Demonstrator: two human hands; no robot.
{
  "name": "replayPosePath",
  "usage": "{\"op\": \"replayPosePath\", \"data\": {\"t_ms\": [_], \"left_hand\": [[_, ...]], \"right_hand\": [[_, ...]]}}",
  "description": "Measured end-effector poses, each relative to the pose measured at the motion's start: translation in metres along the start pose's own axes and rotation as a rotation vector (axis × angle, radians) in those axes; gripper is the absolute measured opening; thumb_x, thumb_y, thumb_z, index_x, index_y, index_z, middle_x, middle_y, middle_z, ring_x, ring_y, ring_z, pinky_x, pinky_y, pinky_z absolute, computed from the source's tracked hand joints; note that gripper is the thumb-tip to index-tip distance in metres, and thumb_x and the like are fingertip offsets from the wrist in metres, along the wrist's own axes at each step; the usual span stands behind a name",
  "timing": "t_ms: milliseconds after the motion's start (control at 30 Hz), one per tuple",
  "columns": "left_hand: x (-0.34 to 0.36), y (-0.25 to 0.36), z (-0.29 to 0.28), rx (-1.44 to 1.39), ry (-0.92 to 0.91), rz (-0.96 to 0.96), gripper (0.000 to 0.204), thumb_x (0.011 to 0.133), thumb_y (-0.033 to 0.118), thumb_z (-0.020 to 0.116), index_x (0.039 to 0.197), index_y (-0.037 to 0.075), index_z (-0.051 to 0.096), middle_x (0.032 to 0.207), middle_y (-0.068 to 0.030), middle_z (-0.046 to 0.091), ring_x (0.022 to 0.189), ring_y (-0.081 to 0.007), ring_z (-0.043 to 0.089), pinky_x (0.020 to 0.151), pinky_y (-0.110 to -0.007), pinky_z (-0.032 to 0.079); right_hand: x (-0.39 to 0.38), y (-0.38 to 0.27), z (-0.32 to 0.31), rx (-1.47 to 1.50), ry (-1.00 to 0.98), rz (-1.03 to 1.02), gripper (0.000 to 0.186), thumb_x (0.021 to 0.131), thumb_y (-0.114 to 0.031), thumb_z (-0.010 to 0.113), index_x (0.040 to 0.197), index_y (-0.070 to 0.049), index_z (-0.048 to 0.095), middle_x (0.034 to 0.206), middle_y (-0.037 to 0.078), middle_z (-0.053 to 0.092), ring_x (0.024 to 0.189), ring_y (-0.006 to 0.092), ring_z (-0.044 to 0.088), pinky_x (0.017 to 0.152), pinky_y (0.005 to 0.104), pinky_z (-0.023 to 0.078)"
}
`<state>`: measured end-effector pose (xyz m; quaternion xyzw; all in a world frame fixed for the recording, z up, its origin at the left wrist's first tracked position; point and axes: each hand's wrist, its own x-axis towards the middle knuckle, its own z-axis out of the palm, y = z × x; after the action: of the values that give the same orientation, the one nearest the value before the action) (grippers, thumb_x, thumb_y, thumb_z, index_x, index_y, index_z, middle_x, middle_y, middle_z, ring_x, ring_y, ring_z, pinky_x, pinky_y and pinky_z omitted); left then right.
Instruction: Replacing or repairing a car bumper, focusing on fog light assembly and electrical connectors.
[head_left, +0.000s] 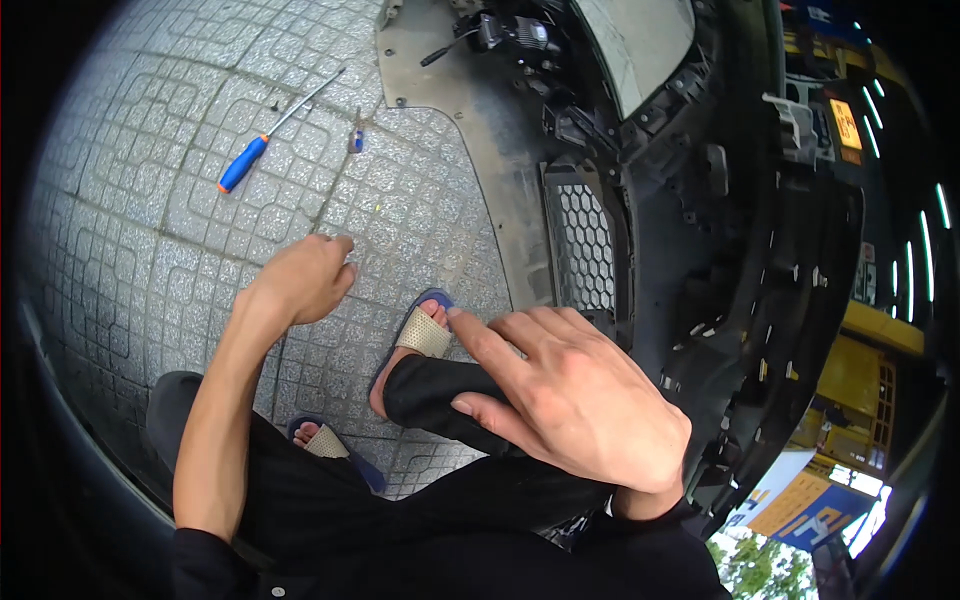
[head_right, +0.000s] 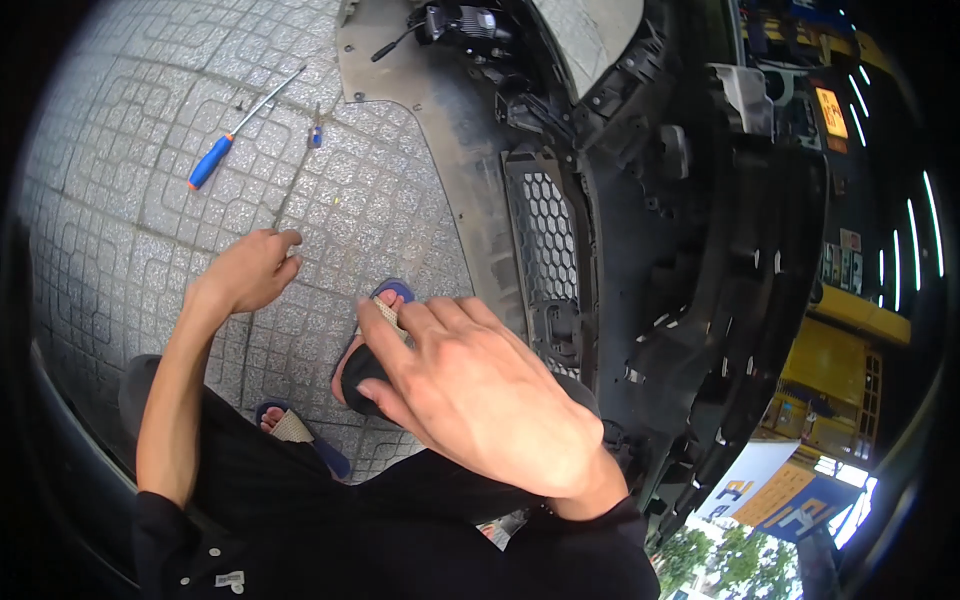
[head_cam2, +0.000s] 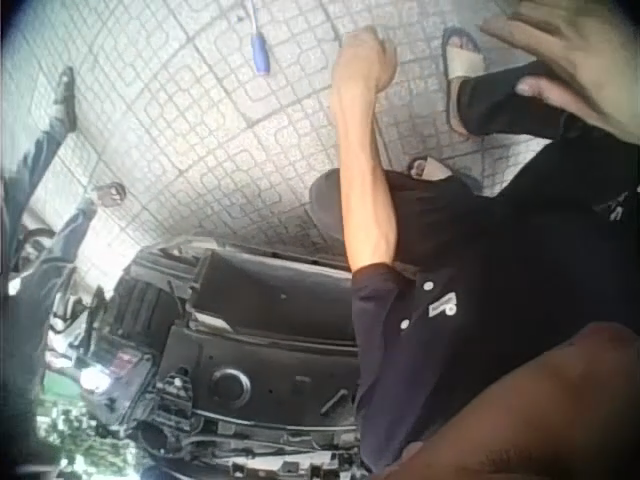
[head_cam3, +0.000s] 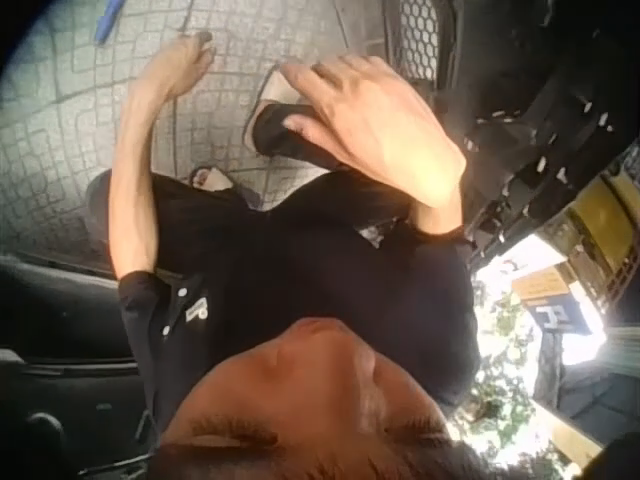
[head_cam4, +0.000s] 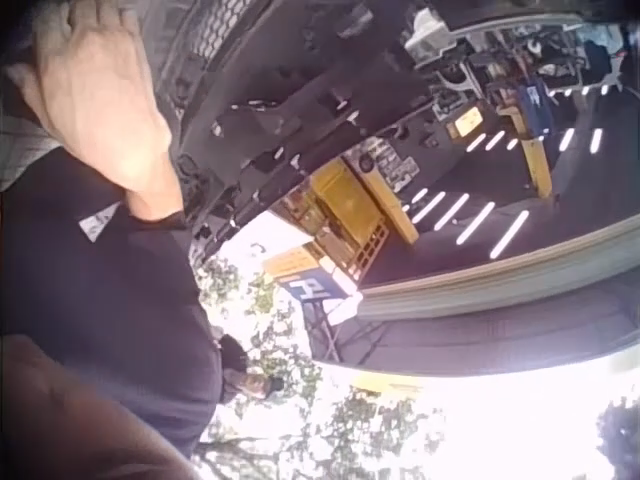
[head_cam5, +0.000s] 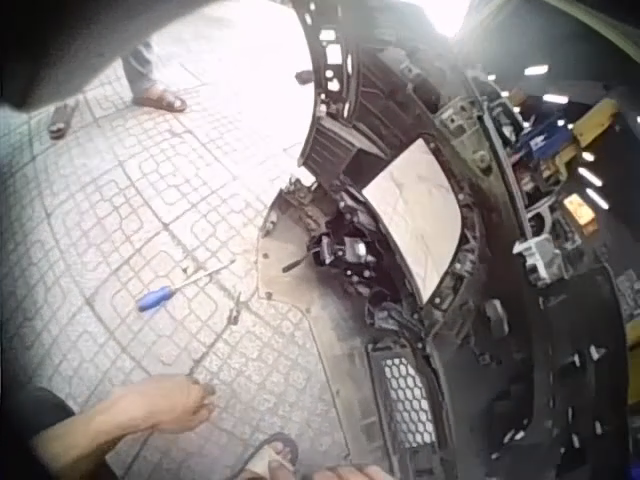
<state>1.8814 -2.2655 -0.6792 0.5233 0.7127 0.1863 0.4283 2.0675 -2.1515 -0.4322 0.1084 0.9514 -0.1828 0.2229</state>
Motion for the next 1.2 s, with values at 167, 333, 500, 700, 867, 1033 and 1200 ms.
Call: {"op": "replayPosePath", "data": {"t_ms": [167, 333, 500, 700, 867, 1033, 1200], "left_hand": [[0.032, -0.013, 0.007, 0.013, -0.077, 0.085, 0.037, 0.104, 0.021, 0.061, 0.127, -0.007, 0.066, 0.102, -0.0347, 0.073, 0.101, -0.0482, 0.073, 0.089, -0.052, 0.057], [0.061, -0.052, 0.033, 0.12, -0.257, 0.162, 0.037, 0.099, 0.022, 0.065, 0.123, -0.007, 0.068, 0.1, -0.0322, 0.075, 0.095, -0.0456, 0.075, 0.087, -0.05, 0.058], [0.075, -0.093, 0.06, 0.126, -0.388, -0.007, 0.038, 0.099, 0.022, 0.065, 0.123, -0.007, 0.068, 0.1, -0.0319, 0.075, 0.096, -0.046, 0.075, 0.089, -0.051, 0.058], [0.089, -0.113, 0.079, 0.159, -0.478, -0.11, 0.039, 0.098, 0.023, 0.066, 0.122, -0.007, 0.067, 0.1, -0.0315, 0.075, 0.097, -0.0465, 0.074, 0.09, -0.052, 0.058], [0.094, -0.12, 0.085, 0.164, -0.496, -0.141, 0.04, 0.097, 0.024, 0.066, 0.122, -0.007, 0.067, 0.1, -0.0311, 0.075, 0.098, -0.0469, 0.074, 0.091, -0.053, 0.058], [0.076, -0.12, 0.076, 0.181, -0.481, -0.075, 0.041, 0.096, 0.025, 0.067, 0.121, -0.007, 0.067, 0.1, -0.0308, 0.075, 0.099, -0.0472, 0.074, 0.092, -0.054, 0.058], [0.075, -0.106, 0.077, 0.218, -0.39, -0.035, 0.042, 0.096, 0.026, 0.067, 0.121, -0.008, 0.067, 0.1, -0.0305, 0.075, 0.1, -0.0476, 0.074, 0.093, -0.054, 0.058]], "right_hand": [[-0.012, -0.004, 0.022, -0.137, 0.15, -0.026, 0.029, 0.095, -0.022, 0.069, 0.11, 0.003, 0.066, 0.091, 0.012, 0.069, 0.088, 0.0268, 0.068, 0.08, 0.0377, 0.051], [-0.012, -0.005, 0.039, -0.091, 0.479, -0.019, 0.014, 0.08, -0.019, 0.071, 0.077, -0.006, 0.075, 0.085, 0.008, 0.069, 0.082, 0.0218, 0.065, 0.079, 0.0354, 0.05], [0.067, -0.024, 0.033, -0.145, 0.225, 0.268, 0.017, 0.083, -0.025, 0.07, 0.084, -0.01, 0.078, 0.092, 0.009, 0.074, 0.089, 0.0265, 0.068, 0.083, 0.0471, 0.052], [0.084, 0.002, 0.032, -0.172, 0.292, 0.116, 0.027, 0.091, -0.039, 0.072, 0.108, -0.022, 0.084, 0.112, 0.002, 0.079, 0.102, 0.0257, 0.072, 0.079, 0.0567, 0.053], [0.07, 0.024, 0.007, 0.006, 0.141, 0.155, 0.027, 0.091, -0.038, 0.073, 0.11, -0.022, 0.084, 0.114, 0.003, 0.079, 0.101, 0.0268, 0.072, 0.075, 0.0561, 0.054], [0.042, 0.012, -0.012, -0.011, -0.003, 0.218, 0.038, 0.084, -0.029, 0.084, 0.12, -0.015, 0.083, 0.123, 0.005, 0.079, 0.116, 0.0304, 0.071, 0.084, 0.0589, 0.055], [0.008, 0.031, -0.012, 0.119, 0.24, 0.117, 0.019, 0.087, -0.016, 0.074, 0.102, -0.004, 0.079, 0.094, 0.013, 0.076, 0.1, 0.0294, 0.074, 0.089, 0.0485, 0.055]]}}
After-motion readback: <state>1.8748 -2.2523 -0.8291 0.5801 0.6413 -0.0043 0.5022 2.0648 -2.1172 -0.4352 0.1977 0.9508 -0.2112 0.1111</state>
